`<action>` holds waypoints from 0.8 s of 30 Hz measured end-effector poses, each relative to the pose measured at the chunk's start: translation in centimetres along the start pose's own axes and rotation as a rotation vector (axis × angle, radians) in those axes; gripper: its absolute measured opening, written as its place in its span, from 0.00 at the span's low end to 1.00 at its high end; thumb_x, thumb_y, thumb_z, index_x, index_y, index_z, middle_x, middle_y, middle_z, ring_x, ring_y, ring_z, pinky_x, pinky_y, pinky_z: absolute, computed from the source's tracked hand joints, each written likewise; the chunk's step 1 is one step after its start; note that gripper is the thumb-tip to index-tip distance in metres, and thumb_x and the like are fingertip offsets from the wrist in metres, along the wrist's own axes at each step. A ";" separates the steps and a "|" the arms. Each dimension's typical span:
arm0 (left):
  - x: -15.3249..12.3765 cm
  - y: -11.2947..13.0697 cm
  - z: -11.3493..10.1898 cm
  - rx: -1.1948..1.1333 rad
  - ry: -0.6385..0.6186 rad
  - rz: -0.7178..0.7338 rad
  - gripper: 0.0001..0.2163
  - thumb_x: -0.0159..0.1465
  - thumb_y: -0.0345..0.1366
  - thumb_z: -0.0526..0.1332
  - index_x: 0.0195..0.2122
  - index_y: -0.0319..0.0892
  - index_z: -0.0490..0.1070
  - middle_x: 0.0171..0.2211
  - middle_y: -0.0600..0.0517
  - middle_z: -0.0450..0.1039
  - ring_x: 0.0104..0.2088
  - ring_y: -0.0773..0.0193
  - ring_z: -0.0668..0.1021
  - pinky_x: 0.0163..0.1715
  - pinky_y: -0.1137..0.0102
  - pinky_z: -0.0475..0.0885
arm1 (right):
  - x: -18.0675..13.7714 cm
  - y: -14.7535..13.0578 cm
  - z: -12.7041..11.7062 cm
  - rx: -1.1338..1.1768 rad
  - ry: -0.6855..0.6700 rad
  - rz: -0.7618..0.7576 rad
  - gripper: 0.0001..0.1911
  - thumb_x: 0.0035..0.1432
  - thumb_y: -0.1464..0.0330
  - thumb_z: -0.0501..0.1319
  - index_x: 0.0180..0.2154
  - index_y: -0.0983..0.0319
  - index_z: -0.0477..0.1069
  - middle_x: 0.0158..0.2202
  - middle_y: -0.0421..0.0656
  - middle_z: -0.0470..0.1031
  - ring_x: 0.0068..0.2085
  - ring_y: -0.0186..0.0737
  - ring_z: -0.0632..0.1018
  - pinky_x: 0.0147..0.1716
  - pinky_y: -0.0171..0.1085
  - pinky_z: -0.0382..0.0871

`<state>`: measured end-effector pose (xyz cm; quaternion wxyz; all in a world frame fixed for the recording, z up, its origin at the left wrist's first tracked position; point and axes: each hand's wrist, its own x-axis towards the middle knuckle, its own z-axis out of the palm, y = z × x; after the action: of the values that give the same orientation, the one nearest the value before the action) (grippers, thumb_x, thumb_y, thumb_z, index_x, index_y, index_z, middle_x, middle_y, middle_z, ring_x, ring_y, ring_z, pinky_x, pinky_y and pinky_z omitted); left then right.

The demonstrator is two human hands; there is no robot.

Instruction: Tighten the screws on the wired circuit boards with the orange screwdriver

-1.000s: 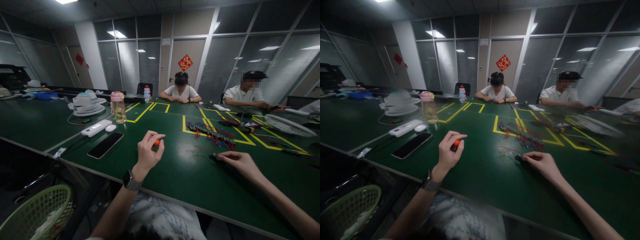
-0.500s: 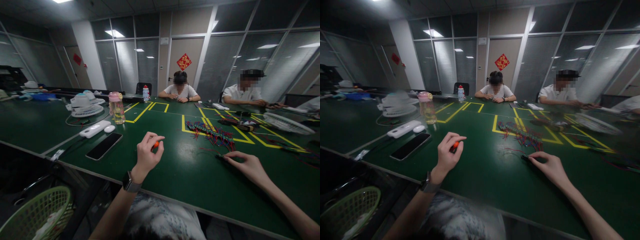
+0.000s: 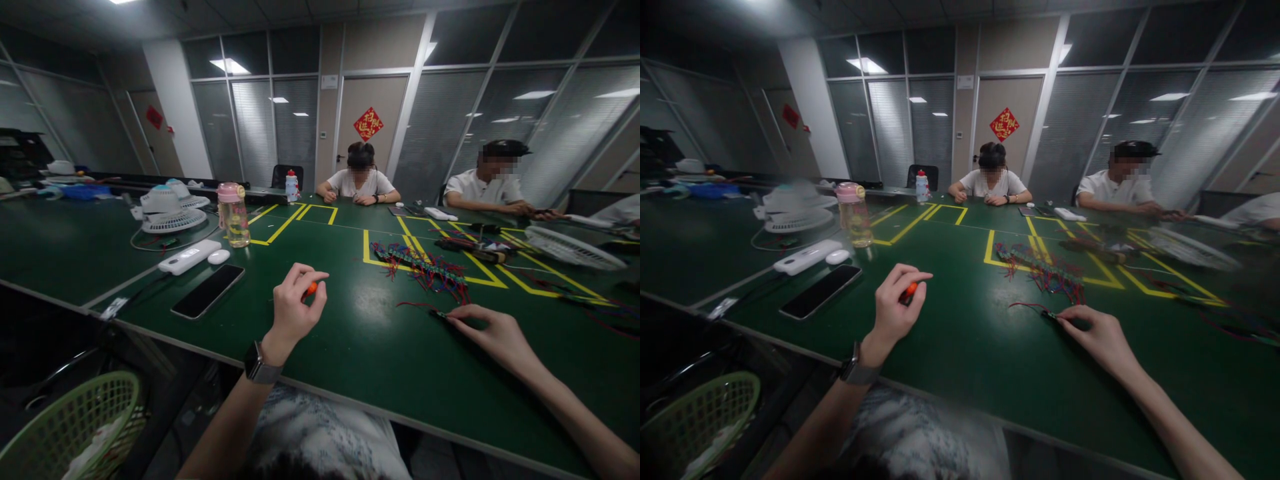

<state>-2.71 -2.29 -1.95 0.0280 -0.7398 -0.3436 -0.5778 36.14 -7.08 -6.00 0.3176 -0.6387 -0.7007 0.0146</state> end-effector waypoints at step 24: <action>0.0 0.1 -0.1 0.006 -0.012 -0.011 0.08 0.62 0.32 0.57 0.37 0.41 0.75 0.34 0.50 0.68 0.29 0.70 0.72 0.27 0.75 0.67 | -0.2 -1.0 -0.1 -0.043 -0.010 -0.019 0.19 0.53 0.52 0.57 0.30 0.59 0.78 0.34 0.47 0.81 0.36 0.51 0.81 0.38 0.44 0.75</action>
<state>-2.74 -2.38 -1.87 0.0250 -0.7413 -0.3494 -0.5726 35.29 -7.44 -5.61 0.3004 -0.6387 -0.7084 0.0000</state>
